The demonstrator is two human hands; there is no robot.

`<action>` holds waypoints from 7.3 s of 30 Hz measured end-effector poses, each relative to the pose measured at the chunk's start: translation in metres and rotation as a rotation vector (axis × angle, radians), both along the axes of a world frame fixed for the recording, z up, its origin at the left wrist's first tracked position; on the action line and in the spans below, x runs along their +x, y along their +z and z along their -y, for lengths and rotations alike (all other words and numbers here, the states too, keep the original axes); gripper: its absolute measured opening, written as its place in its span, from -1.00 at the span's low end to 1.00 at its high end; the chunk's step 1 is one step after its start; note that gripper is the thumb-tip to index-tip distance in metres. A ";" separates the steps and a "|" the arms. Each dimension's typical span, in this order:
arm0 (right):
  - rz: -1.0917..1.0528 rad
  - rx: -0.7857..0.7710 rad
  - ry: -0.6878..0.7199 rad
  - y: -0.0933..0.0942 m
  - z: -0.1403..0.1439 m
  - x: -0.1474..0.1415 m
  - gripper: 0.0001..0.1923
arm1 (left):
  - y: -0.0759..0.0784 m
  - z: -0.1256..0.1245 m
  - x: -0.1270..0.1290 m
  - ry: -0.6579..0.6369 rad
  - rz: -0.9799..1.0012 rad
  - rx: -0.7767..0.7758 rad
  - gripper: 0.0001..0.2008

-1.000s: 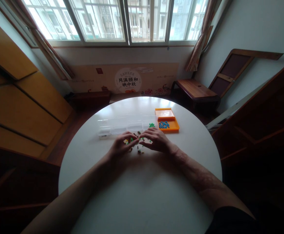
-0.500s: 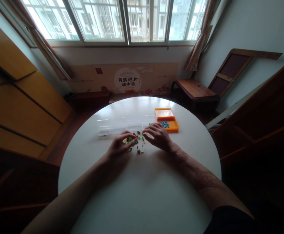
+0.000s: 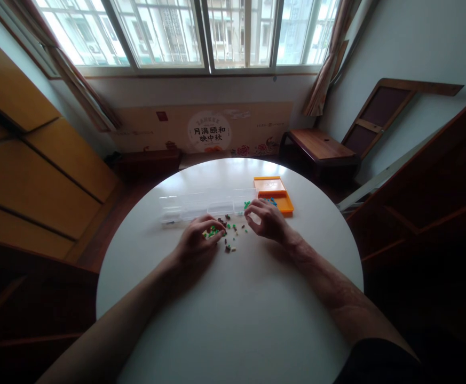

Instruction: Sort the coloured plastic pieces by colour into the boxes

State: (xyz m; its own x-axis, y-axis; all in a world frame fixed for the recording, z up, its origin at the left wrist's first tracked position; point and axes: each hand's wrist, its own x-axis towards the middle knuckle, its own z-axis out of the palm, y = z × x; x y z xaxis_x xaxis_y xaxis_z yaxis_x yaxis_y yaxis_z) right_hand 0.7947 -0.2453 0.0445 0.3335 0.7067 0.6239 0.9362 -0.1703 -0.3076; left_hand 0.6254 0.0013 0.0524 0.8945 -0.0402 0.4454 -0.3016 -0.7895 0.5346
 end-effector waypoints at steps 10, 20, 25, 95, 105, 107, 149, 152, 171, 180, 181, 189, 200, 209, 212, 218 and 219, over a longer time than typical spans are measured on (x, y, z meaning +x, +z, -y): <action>0.029 -0.188 0.214 0.011 0.008 -0.004 -0.94 | 0.001 -0.003 0.000 -0.050 0.007 0.121 -0.83; 0.068 -0.120 0.161 0.004 0.002 0.000 -0.83 | -0.002 -0.003 0.002 -0.027 0.003 0.161 -0.91; 0.040 0.051 -0.084 -0.007 -0.005 0.001 -0.80 | -0.003 -0.003 0.003 -0.021 0.010 0.177 -0.93; 0.177 0.053 0.273 0.004 -0.018 -0.022 -0.98 | 0.000 0.007 0.007 -0.106 0.003 -0.330 -0.79; 0.003 0.151 -0.319 -0.016 -0.011 0.005 -0.85 | 0.001 0.002 -0.001 -0.023 0.020 0.134 -0.94; -0.009 0.134 -0.362 -0.017 -0.011 0.007 -0.85 | 0.000 0.002 0.000 -0.017 0.006 0.133 -0.93; 0.064 -0.013 0.264 0.005 -0.016 -0.023 -0.92 | -0.012 0.004 0.012 -0.148 0.004 -0.223 -0.78; 0.082 -0.010 0.274 0.004 -0.016 -0.022 -0.89 | -0.011 0.005 0.013 -0.143 -0.006 -0.231 -0.77; -0.002 0.153 -0.328 -0.016 -0.013 0.006 -0.88 | -0.005 0.007 0.006 0.068 0.009 0.214 -0.78; 0.018 -0.063 0.158 -0.009 -0.018 -0.014 -0.88 | -0.005 0.005 0.007 0.020 0.021 0.309 -0.77; 0.015 -0.077 0.170 -0.008 -0.017 -0.015 -0.88 | -0.005 0.004 0.007 0.021 0.023 0.312 -0.80; -0.003 -0.084 0.153 -0.003 -0.016 -0.016 -0.87 | -0.005 0.004 0.007 0.014 0.025 0.310 -0.86; 0.065 -0.084 0.129 -0.007 -0.019 -0.012 -0.87 | -0.008 0.003 0.007 -0.019 0.031 0.297 -0.88; 0.055 0.153 -0.169 -0.012 -0.017 -0.005 -0.85 | -0.005 0.006 0.005 -0.011 0.029 0.266 -0.87; 0.043 0.219 -0.295 -0.013 -0.015 0.000 -0.88 | -0.006 0.005 0.006 -0.032 0.024 0.271 -0.83; 0.011 0.151 -0.279 -0.016 -0.017 0.001 -0.86 | -0.007 0.004 0.007 -0.060 0.022 0.287 -0.83; 0.005 0.126 -0.235 -0.015 -0.017 -0.001 -0.86 | -0.007 0.004 0.007 -0.063 0.020 0.289 -0.83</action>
State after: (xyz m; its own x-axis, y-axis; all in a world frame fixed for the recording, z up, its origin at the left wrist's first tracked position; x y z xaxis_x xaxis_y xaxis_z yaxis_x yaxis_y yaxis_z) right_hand 0.7941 -0.2279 0.0296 0.4760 0.5268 0.7042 0.8771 -0.3434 -0.3360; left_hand 0.6326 -0.0027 0.0450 0.8773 -0.2231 0.4249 -0.3630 -0.8876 0.2834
